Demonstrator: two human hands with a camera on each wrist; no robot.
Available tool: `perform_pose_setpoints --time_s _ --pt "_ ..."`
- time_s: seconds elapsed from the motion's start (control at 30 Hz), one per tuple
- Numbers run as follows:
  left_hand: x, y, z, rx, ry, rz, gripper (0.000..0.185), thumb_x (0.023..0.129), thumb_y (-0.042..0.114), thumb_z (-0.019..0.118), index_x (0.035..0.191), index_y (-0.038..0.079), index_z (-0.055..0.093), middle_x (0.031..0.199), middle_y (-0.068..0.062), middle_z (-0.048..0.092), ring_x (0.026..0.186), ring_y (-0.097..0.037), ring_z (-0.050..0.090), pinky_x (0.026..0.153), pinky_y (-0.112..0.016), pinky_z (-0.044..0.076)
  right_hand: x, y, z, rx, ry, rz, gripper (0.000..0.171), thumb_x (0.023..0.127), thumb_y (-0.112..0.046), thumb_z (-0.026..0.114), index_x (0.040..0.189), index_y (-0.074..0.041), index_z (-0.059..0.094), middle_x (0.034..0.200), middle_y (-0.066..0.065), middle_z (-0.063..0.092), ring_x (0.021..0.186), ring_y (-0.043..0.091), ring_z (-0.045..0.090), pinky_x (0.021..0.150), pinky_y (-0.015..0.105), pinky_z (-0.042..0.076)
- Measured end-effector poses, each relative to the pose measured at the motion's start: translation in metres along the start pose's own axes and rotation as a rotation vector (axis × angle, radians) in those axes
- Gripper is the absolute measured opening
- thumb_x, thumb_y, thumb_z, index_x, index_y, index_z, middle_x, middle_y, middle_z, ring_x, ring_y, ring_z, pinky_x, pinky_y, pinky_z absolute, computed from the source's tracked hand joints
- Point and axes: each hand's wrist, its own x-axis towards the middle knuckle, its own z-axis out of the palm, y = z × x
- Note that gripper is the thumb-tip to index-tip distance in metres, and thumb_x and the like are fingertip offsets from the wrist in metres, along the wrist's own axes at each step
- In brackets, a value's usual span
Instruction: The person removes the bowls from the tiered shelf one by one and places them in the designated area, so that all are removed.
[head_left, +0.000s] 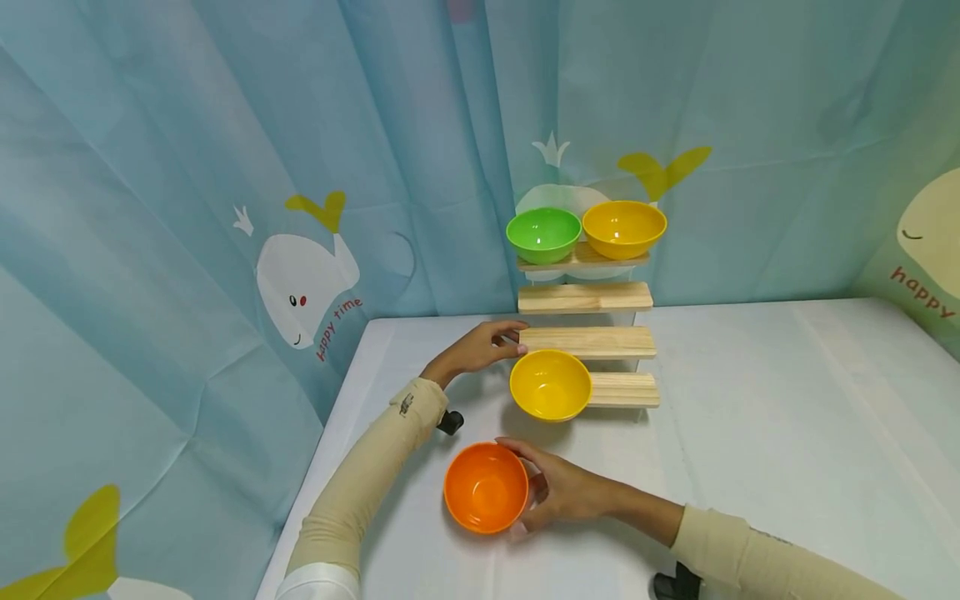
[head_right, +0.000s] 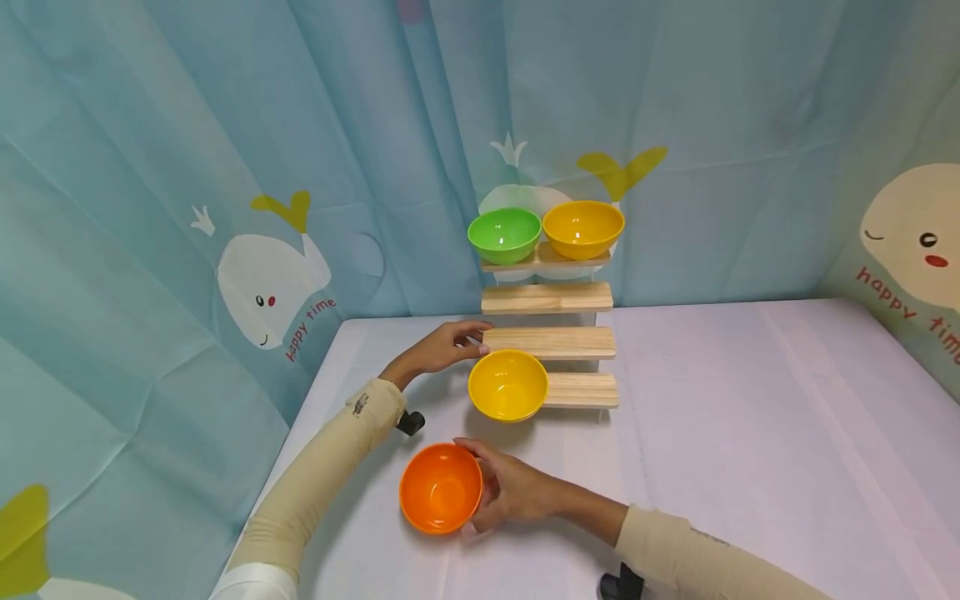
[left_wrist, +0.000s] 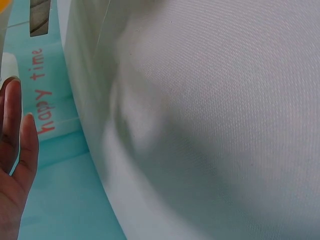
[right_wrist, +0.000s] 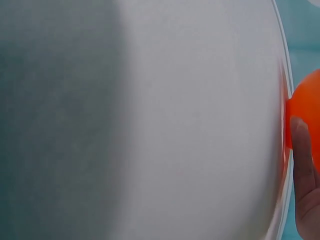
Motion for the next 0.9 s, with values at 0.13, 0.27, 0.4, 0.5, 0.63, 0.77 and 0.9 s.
perform_pose_setpoints --time_s 0.13,0.27,0.4,0.5,0.63,0.77,0.9 --pt "0.0 -0.001 0.0 -0.011 -0.002 -0.007 0.051 0.093 0.035 0.061 0.138 0.016 0.049 0.128 -0.002 0.055 0.113 -0.013 0.054 0.092 -0.029 0.045 -0.005 -0.001 -0.003 0.001 -0.018 0.01 0.104 0.074 -0.013 0.082 0.152 -0.014 0.013 0.151 0.012 0.025 0.085 0.03 0.066 0.081 0.035 0.053" --pt "0.001 -0.001 0.0 -0.02 -0.004 -0.012 0.051 0.093 0.035 0.061 0.138 0.016 0.05 0.129 -0.001 0.055 0.113 -0.013 0.054 0.092 -0.029 0.045 -0.01 -0.001 -0.008 0.024 -0.038 0.024 0.105 0.074 -0.013 0.082 0.152 -0.014 0.012 0.153 0.013 0.021 0.081 0.033 0.067 0.076 0.036 0.054" --pt "0.001 -0.001 0.0 -0.016 -0.003 -0.014 0.052 0.093 0.035 0.061 0.138 0.015 0.049 0.129 -0.002 0.055 0.114 -0.015 0.054 0.092 -0.03 0.045 -0.018 -0.001 -0.014 0.015 -0.04 0.026 0.102 0.075 -0.014 0.081 0.152 -0.015 0.014 0.152 0.014 0.023 0.081 0.033 0.067 0.075 0.036 0.055" --pt "-0.001 0.004 0.0 -0.03 -0.013 -0.013 0.051 0.094 0.03 0.061 0.139 0.011 0.048 0.132 -0.008 0.054 0.116 -0.02 0.053 0.093 -0.032 0.044 -0.025 0.0 -0.019 0.001 -0.042 0.018 0.1 0.076 -0.014 0.08 0.152 -0.016 0.015 0.149 0.015 0.027 0.081 0.032 0.067 0.074 0.035 0.055" --pt "-0.005 0.014 -0.003 -0.033 -0.024 -0.01 0.049 0.095 0.026 0.06 0.139 0.008 0.047 0.132 -0.01 0.053 0.116 -0.021 0.053 0.093 -0.031 0.044 -0.037 0.002 -0.029 -0.015 -0.066 -0.012 0.1 0.077 -0.012 0.079 0.152 -0.015 0.014 0.146 0.018 0.029 0.08 0.03 0.067 0.073 0.034 0.055" --pt "-0.003 0.008 -0.001 -0.017 -0.013 -0.016 0.051 0.094 0.033 0.06 0.139 0.012 0.048 0.131 -0.004 0.054 0.115 -0.016 0.053 0.093 -0.028 0.043 -0.05 0.004 -0.041 -0.044 -0.082 -0.022 0.099 0.078 -0.011 0.079 0.152 -0.016 0.012 0.146 0.02 0.029 0.079 0.029 0.066 0.072 0.033 0.055" --pt "-0.009 0.024 -0.005 -0.025 -0.025 -0.017 0.049 0.095 0.027 0.059 0.139 0.008 0.047 0.133 -0.009 0.052 0.116 -0.02 0.052 0.093 -0.03 0.044 -0.066 0.005 -0.053 -0.069 -0.075 -0.005 0.1 0.079 -0.01 0.078 0.152 -0.017 0.01 0.146 0.021 0.029 0.079 0.028 0.066 0.071 0.034 0.055"
